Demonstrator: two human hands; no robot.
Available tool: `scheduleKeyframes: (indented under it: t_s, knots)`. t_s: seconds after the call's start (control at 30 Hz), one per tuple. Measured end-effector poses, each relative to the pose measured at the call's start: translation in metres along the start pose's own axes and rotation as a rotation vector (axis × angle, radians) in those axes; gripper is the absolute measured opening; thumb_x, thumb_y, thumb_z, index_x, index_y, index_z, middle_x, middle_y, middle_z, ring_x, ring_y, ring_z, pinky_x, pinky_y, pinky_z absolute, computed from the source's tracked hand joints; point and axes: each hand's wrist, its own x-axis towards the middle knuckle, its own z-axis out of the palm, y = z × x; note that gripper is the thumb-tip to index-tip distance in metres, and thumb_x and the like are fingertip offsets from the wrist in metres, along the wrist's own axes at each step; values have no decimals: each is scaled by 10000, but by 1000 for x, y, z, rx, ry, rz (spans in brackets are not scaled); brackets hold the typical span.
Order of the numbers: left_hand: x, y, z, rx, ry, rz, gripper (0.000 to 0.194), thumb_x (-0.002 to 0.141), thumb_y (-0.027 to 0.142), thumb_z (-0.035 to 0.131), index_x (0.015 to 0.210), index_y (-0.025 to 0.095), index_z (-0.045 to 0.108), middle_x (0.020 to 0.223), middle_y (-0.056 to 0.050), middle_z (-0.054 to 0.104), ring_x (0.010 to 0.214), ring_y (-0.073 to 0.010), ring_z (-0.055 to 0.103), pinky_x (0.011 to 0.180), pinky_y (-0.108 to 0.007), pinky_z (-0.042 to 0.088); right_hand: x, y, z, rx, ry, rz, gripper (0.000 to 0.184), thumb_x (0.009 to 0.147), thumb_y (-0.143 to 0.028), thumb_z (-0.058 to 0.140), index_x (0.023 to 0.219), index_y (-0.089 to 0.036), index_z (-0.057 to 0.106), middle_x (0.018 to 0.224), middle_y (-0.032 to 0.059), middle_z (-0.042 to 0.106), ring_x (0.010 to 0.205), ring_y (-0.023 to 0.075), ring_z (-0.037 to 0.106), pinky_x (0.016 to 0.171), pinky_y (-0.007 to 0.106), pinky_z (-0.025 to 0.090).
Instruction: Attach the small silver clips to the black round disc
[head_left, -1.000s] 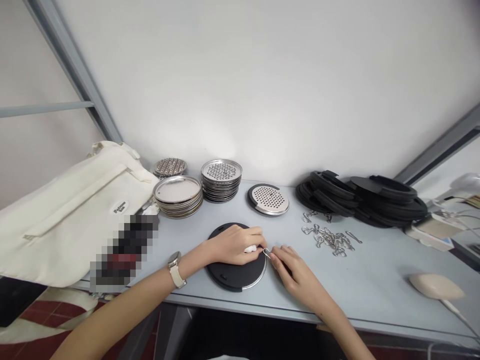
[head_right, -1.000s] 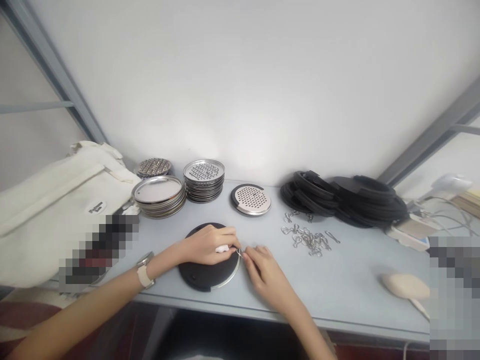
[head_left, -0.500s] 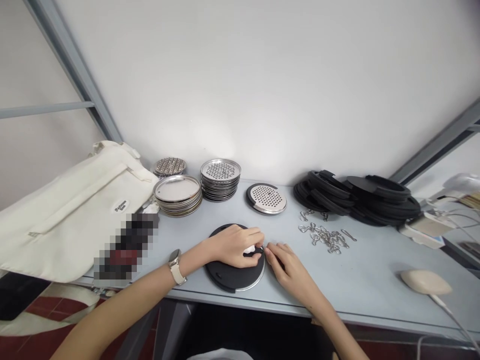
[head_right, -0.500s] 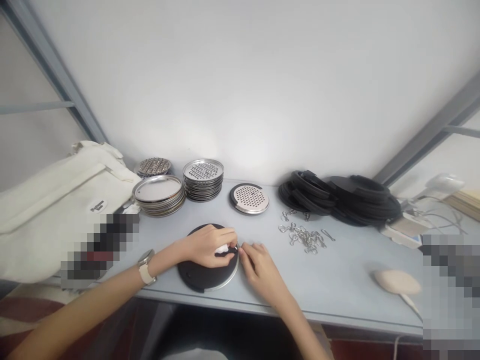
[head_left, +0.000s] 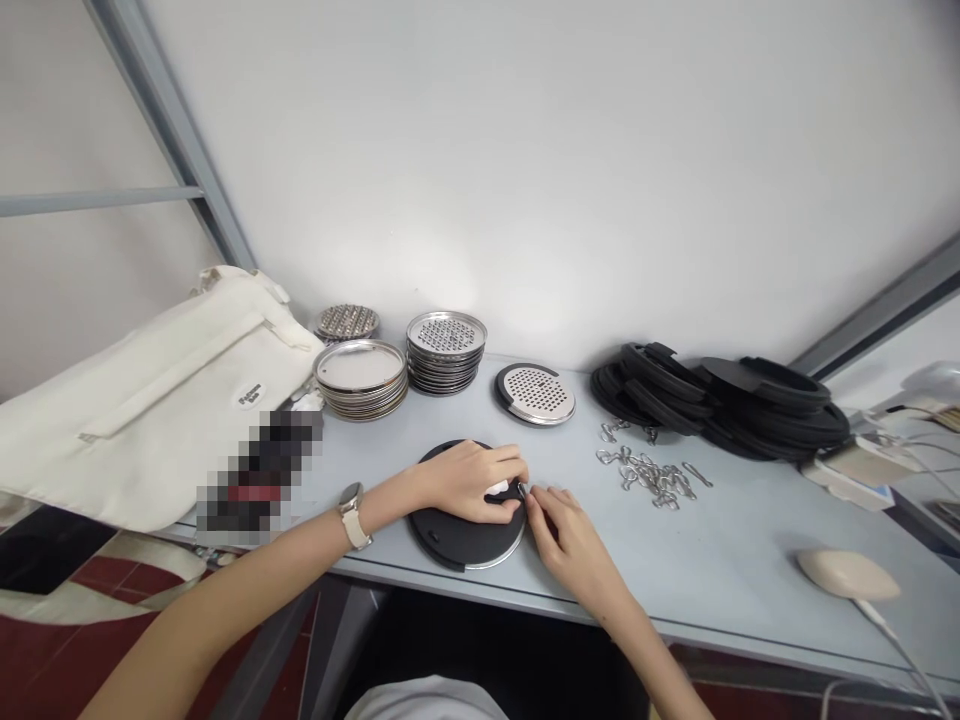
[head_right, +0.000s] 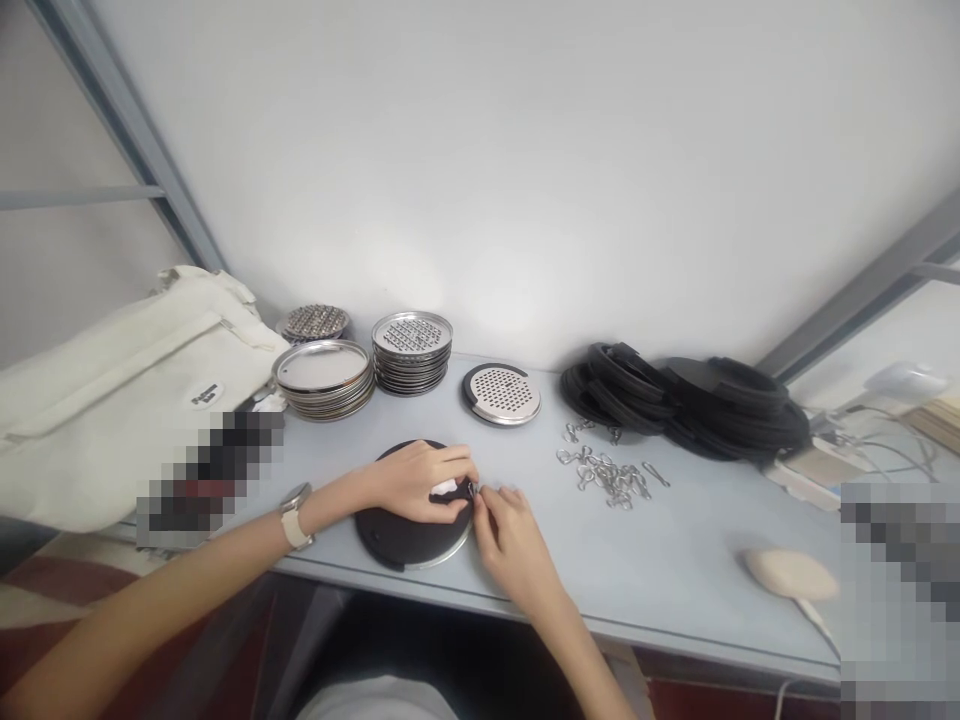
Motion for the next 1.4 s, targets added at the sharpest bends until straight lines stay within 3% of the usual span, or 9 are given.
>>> scheduleKeyframes:
  t_s: [0.27, 0.43, 0.7, 1.0, 1.4]
  knots:
    - [0, -1, 0, -28, -15, 19, 177, 798, 293, 519, 938, 184, 519, 915, -26, 566, 686, -132, 556, 546, -241, 383, 3, 3, 1, -38, -12, -5, 283, 946, -235, 292, 694, -211, 418, 671, 23, 533, 660, 181, 484, 671, 320, 361]
    - [-1, -1, 0, -56, 6, 19, 237, 798, 287, 520, 1014, 188, 508, 995, -37, 553, 709, -127, 561, 540, -234, 388, 3, 4, -2, -17, -39, -43, 258, 949, -226, 286, 768, -207, 468, 733, 31, 564, 713, 185, 496, 710, 326, 367]
    - [0, -2, 0, -31, 10, 26, 198, 809, 316, 525, 962, 191, 534, 972, -19, 570, 692, -113, 569, 528, -235, 383, 4, 7, -1, -4, -41, -51, 270, 953, -235, 283, 724, -210, 424, 705, 20, 540, 704, 179, 471, 713, 319, 360]
    - [-2, -2, 1, -174, 15, 23, 365, 796, 245, 536, 1148, 201, 455, 1013, -14, 643, 838, -143, 632, 651, -217, 433, 2, 8, -3, 17, -60, -44, 293, 962, -260, 272, 713, -210, 418, 695, 21, 526, 697, 179, 464, 695, 318, 354]
    - [-2, -5, 3, -259, 13, 18, 293, 775, 214, 547, 1065, 203, 506, 994, -9, 661, 866, -151, 629, 713, -217, 428, 2, 6, -5, 41, -68, -53, 294, 964, -264, 271, 717, -208, 421, 701, 23, 534, 721, 181, 470, 703, 321, 353]
